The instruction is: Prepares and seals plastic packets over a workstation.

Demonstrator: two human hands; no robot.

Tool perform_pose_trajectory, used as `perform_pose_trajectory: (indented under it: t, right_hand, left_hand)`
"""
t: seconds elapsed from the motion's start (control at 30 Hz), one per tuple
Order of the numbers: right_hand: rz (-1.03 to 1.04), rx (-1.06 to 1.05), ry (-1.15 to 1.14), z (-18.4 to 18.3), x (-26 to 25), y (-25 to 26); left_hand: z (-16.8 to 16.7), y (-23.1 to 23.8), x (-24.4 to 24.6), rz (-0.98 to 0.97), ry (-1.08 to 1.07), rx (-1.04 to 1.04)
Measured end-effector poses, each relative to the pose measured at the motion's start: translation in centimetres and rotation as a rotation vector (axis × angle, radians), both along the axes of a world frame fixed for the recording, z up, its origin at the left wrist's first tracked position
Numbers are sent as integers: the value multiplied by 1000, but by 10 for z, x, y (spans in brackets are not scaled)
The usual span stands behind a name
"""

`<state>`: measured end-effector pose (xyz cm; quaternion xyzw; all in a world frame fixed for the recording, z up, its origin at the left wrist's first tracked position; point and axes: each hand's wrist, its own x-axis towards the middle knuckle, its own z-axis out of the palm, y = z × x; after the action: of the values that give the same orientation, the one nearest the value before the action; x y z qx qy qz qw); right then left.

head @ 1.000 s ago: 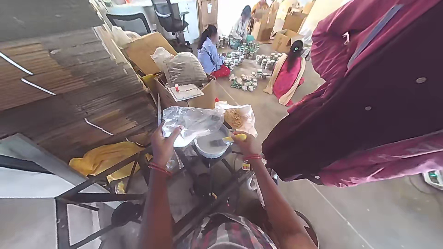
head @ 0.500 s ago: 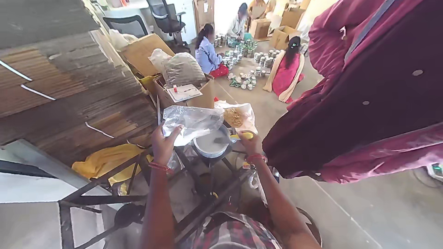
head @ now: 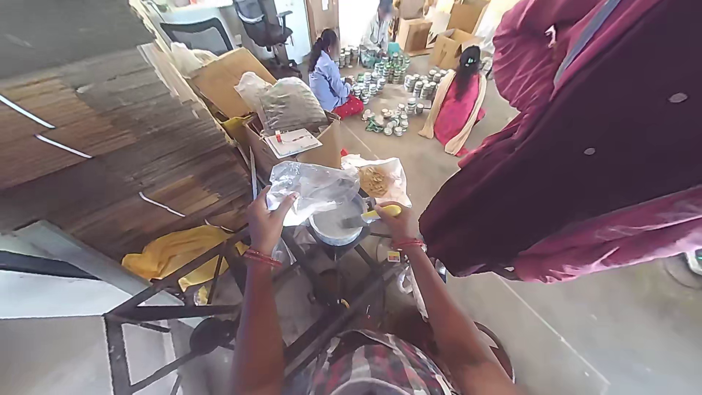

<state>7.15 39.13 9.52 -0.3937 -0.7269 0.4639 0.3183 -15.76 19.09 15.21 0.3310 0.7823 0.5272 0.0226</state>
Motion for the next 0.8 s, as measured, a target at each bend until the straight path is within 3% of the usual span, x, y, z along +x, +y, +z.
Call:
perform_pose_trajectory:
  t: [0.13, 0.23, 0.33, 0.47, 0.63, 0.8]
  right_hand:
    - [-80, -96, 86, -11, -10, -2]
    - [-16, -166, 179, -30, -17, -2]
    - [18, -182, 132, -17, -5, -4]
    - [-94, -130, -1, 1, 2, -3]
    - [15, -183, 118, -17, -20, 0]
    - [-43, -86, -10, 0, 1, -2]
  left_hand:
    - [5, 2, 3, -5, 46, 5]
    - [5, 3, 3, -2, 45, -1]
    - [3, 2, 1, 4, 37, 7]
    - [0, -3, 1, -13, 46, 22]
    - [4, 0, 2, -24, 78, -18]
    - [11, -1, 3, -42, 130, -147]
